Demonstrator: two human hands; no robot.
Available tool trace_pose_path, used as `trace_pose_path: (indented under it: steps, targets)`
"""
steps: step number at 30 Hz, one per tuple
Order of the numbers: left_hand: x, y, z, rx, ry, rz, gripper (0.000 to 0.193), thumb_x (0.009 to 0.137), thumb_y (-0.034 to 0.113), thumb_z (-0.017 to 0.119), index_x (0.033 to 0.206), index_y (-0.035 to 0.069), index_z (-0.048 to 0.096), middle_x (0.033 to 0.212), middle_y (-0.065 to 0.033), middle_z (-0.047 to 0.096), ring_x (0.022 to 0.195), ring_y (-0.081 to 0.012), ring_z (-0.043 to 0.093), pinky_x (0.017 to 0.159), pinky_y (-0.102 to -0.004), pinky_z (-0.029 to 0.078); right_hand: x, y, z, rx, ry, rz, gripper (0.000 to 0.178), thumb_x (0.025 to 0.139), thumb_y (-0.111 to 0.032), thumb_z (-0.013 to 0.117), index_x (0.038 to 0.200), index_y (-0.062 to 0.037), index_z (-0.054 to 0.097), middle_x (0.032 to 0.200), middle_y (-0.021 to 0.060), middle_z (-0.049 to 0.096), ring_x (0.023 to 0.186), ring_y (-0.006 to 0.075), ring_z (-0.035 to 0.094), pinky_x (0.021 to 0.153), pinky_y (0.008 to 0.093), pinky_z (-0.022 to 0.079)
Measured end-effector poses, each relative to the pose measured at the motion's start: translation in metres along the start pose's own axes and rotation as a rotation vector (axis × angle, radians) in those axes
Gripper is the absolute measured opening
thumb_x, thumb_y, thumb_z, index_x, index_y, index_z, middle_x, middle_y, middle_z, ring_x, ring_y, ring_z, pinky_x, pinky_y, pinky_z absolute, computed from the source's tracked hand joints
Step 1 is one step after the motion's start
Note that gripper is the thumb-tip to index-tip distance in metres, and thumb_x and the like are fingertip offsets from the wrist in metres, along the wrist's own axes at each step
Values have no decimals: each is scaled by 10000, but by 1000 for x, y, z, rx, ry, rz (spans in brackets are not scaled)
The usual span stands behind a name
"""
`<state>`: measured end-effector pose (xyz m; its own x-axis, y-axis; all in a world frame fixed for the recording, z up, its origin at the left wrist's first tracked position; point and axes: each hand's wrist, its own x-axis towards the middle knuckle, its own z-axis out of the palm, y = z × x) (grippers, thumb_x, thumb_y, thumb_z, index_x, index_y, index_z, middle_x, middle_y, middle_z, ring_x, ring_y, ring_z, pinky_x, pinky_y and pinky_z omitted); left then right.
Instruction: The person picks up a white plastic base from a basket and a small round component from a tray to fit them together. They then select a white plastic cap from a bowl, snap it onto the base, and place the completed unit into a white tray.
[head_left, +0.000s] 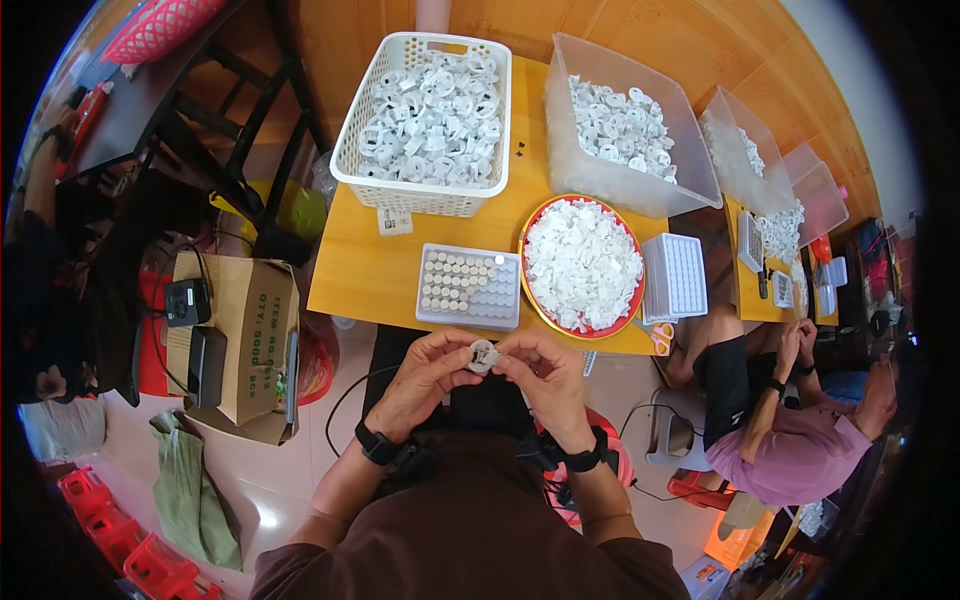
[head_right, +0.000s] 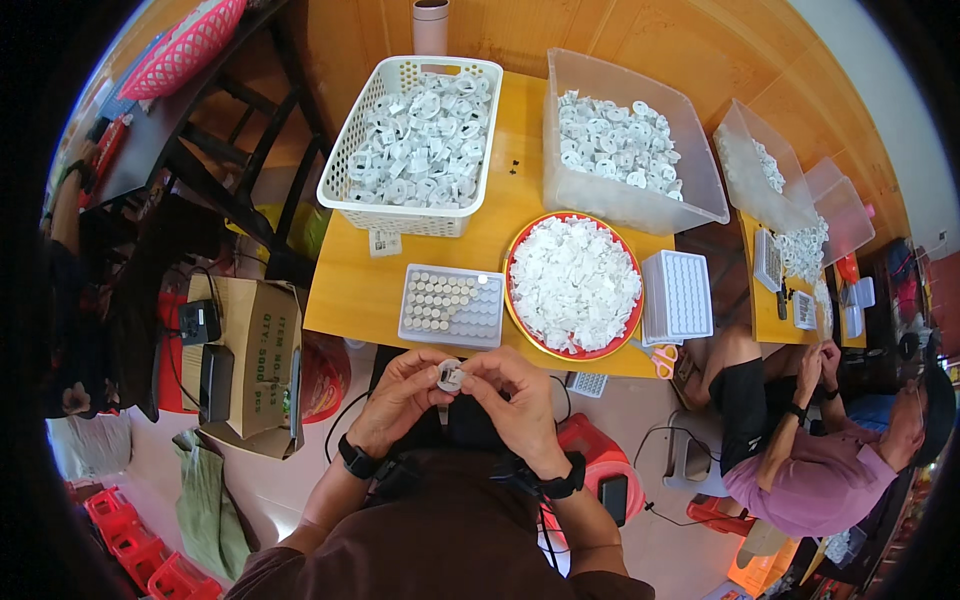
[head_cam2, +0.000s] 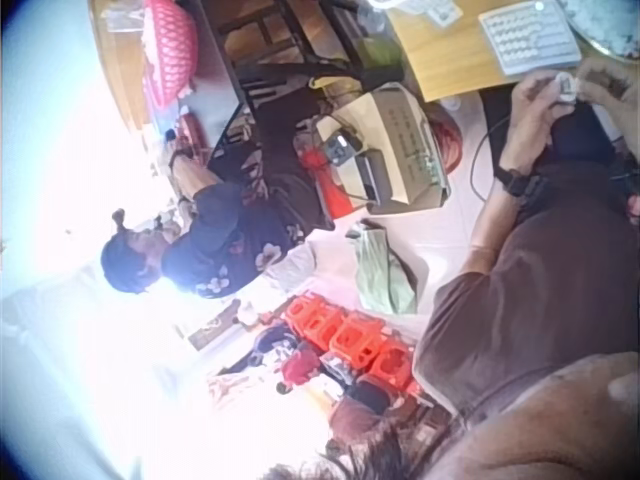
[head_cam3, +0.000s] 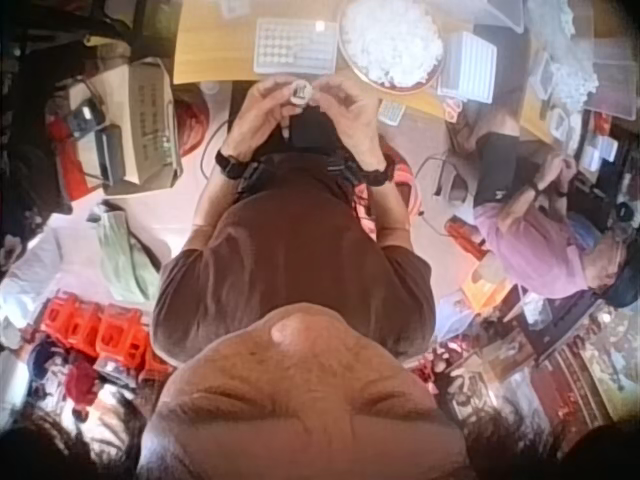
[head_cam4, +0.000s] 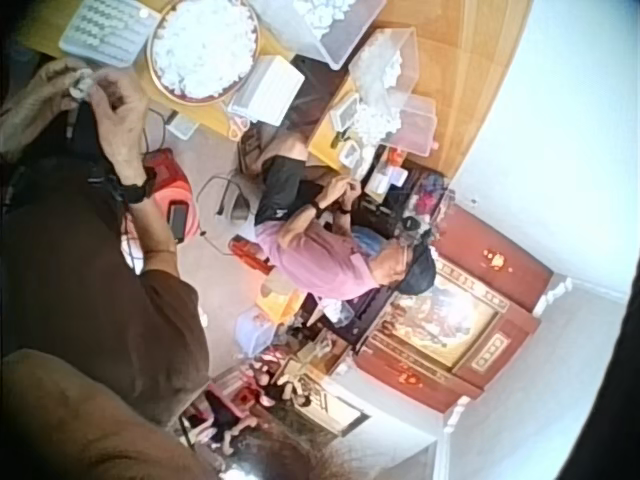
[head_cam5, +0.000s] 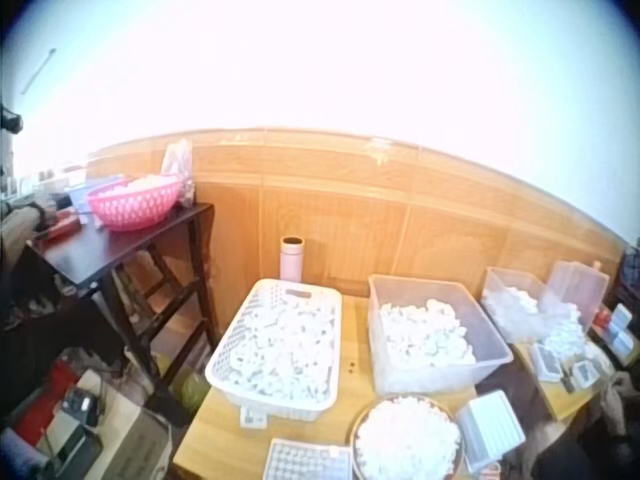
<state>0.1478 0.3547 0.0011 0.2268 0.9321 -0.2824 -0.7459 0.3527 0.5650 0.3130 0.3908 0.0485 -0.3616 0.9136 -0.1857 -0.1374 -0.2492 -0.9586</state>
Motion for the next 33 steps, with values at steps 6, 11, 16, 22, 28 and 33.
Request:
trace_pose_path:
  steps: [6,11,16,22,28,33]
  targets:
    - [-1,2,-1,13,-11,-9,222,860,106,583,1058,6,577,967,-88,622,846,-142,614,721,-248,537,1,2,6,-394,27,-208,137,750,33,650,871,-28,640,761,31,577,613,58,517,495,193,352]
    - [-1,0,-2,27,-11,-1,224,861,117,583,1057,10,573,967,-89,621,855,-143,616,713,-244,540,0,3,8,-421,42,-218,132,749,27,655,868,-31,648,733,20,574,598,54,498,486,192,336]
    - [0,1,-1,41,-6,-13,218,864,120,580,1057,17,576,971,-83,621,858,-133,611,719,-239,535,0,3,6,-440,47,-210,135,747,24,658,871,-29,647,733,22,573,595,57,497,486,193,338]
    - [-1,1,1,39,14,-12,213,858,115,592,1045,13,596,961,-72,624,861,-120,602,738,-239,517,-2,-1,10,-563,51,-287,141,746,35,644,874,-20,627,726,58,571,584,112,538,487,233,389]
    - [-2,0,3,96,8,-9,197,858,97,591,1036,15,600,946,-65,629,849,-117,605,734,-240,514,-3,-4,10,-748,43,-426,142,733,44,629,858,-16,601,726,104,557,605,218,578,519,298,441]
    - [0,-1,8,121,36,19,189,857,97,594,1028,14,603,928,-61,632,821,-104,602,725,-233,508,-3,1,12,-750,79,-426,144,724,33,624,853,-22,589,750,118,552,627,267,572,527,334,444]
